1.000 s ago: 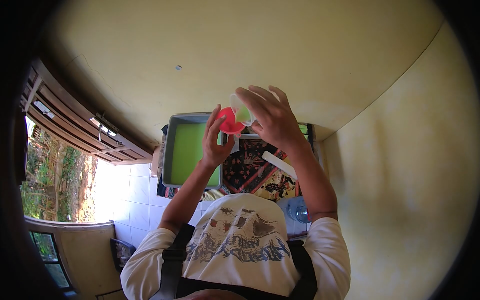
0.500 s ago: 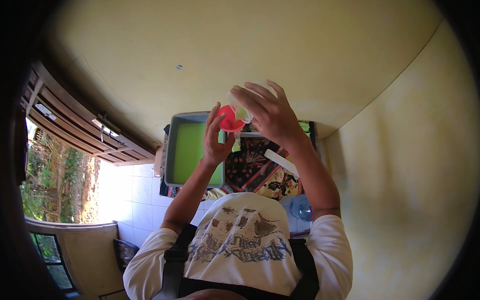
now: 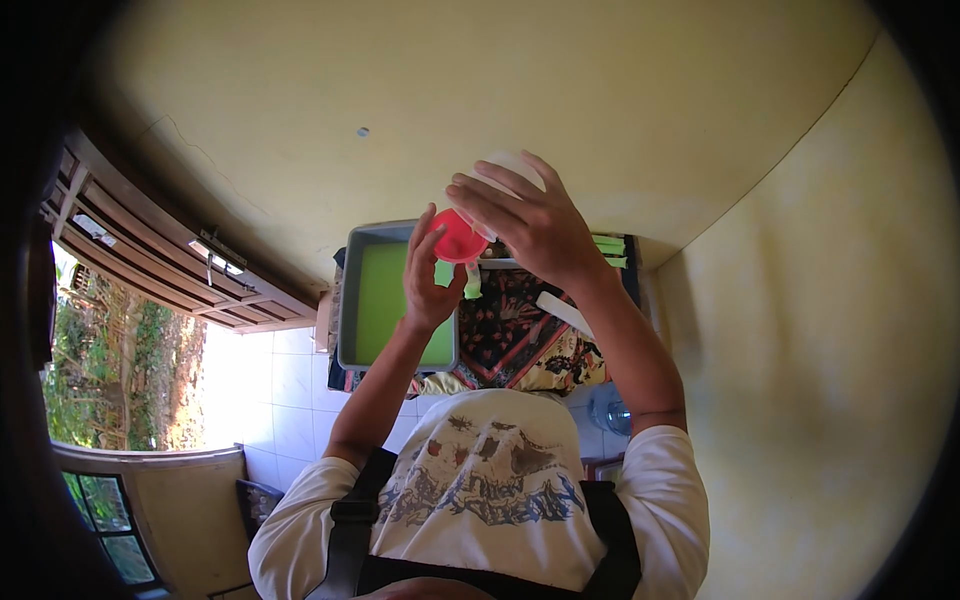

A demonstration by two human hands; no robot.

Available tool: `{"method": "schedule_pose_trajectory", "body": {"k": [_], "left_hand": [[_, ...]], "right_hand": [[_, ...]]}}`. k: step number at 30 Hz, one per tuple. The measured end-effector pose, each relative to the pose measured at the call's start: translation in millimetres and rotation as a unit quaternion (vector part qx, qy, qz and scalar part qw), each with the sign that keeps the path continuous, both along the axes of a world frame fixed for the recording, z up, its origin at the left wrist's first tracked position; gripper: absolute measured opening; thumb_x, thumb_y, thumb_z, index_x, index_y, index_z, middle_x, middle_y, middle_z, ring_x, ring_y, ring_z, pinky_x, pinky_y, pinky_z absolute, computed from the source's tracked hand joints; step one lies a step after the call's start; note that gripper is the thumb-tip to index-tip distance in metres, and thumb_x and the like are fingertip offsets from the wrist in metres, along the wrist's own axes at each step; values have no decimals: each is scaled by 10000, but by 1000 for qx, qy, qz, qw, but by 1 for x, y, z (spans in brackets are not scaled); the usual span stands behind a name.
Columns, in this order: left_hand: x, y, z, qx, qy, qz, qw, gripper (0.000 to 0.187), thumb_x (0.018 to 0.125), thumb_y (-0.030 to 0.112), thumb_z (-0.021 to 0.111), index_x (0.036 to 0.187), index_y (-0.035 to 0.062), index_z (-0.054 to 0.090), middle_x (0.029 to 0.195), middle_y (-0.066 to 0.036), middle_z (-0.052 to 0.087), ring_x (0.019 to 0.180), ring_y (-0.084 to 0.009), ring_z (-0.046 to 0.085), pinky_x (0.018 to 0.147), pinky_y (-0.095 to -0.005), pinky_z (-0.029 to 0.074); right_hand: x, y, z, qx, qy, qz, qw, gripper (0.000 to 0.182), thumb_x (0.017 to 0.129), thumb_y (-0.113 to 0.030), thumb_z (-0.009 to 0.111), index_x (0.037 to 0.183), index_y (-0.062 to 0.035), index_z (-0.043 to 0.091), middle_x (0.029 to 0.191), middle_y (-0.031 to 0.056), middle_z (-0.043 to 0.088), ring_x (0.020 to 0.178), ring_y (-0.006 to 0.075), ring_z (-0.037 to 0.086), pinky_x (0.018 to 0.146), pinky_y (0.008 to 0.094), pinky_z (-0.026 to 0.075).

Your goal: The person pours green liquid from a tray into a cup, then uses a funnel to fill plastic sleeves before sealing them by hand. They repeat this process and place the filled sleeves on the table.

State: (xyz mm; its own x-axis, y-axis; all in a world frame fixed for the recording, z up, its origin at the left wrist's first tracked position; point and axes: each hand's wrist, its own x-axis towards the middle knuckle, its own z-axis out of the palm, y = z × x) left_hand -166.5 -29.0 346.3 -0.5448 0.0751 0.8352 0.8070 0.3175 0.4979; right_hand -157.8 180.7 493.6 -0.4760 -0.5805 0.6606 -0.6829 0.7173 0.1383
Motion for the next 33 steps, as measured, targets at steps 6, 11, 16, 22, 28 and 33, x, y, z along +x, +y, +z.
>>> {"method": "schedule_pose_trajectory", "body": {"k": [6, 11, 16, 22, 28, 33], "left_hand": [[8, -10, -6, -11, -14, 23, 1000, 724, 806, -106, 765, 1487, 31, 561, 1655, -302, 471, 1515, -479, 506, 1195, -516, 494], [11, -8, -11, 7, -19, 34, 999, 737, 805, -99, 766, 1499, 35, 560, 1659, -302, 467, 1519, -478, 503, 1200, -513, 489], [20, -4, -1, -11, -19, 71, 997, 774, 807, -118, 751, 1531, 34, 527, 1678, -290, 447, 1537, -461, 485, 1183, -498, 512], [30, -20, -25, 61, -71, 103, 990, 771, 826, -146, 737, 1543, 35, 517, 1711, -265, 409, 1530, -421, 503, 1151, -468, 552], [35, -80, -35, 111, -81, 132, 982, 785, 824, -178, 717, 1550, 42, 514, 1729, -255, 385, 1550, -397, 480, 1078, -409, 610], [27, -153, -42, 95, -110, 137, 980, 778, 816, -166, 726, 1537, 51, 531, 1709, -259, 420, 1571, -422, 450, 1124, -445, 577]], "right_hand": [[5, -10, -10, -15, 4, 6, 1000, 529, 966, -241, 761, 1487, -206, 672, 1426, -47, 743, 1363, 219, 658, 1214, 550, 421], [-1, -2, -14, -41, 4, 54, 998, 666, 866, -171, 858, 1498, -162, 645, 1438, -24, 734, 1354, 221, 663, 1192, 555, 436], [-8, 12, -10, -83, -64, 68, 992, 871, 762, -102, 930, 1559, -138, 579, 1498, 52, 686, 1371, 267, 651, 1194, 528, 445], [-14, 5, -74, -294, -192, 70, 934, 976, 768, -164, 965, 1619, -62, 496, 1519, 182, 647, 1400, 376, 623, 1161, 476, 507], [-21, -57, -184, -375, -269, 20, 887, 884, 766, -181, 981, 1527, -21, 559, 1473, 194, 662, 1391, 364, 633, 1158, 459, 517], [-52, -134, -261, -252, -278, 45, 926, 857, 739, -46, 918, 1509, -42, 542, 1460, 201, 623, 1342, 411, 611, 1189, 484, 494]]}}
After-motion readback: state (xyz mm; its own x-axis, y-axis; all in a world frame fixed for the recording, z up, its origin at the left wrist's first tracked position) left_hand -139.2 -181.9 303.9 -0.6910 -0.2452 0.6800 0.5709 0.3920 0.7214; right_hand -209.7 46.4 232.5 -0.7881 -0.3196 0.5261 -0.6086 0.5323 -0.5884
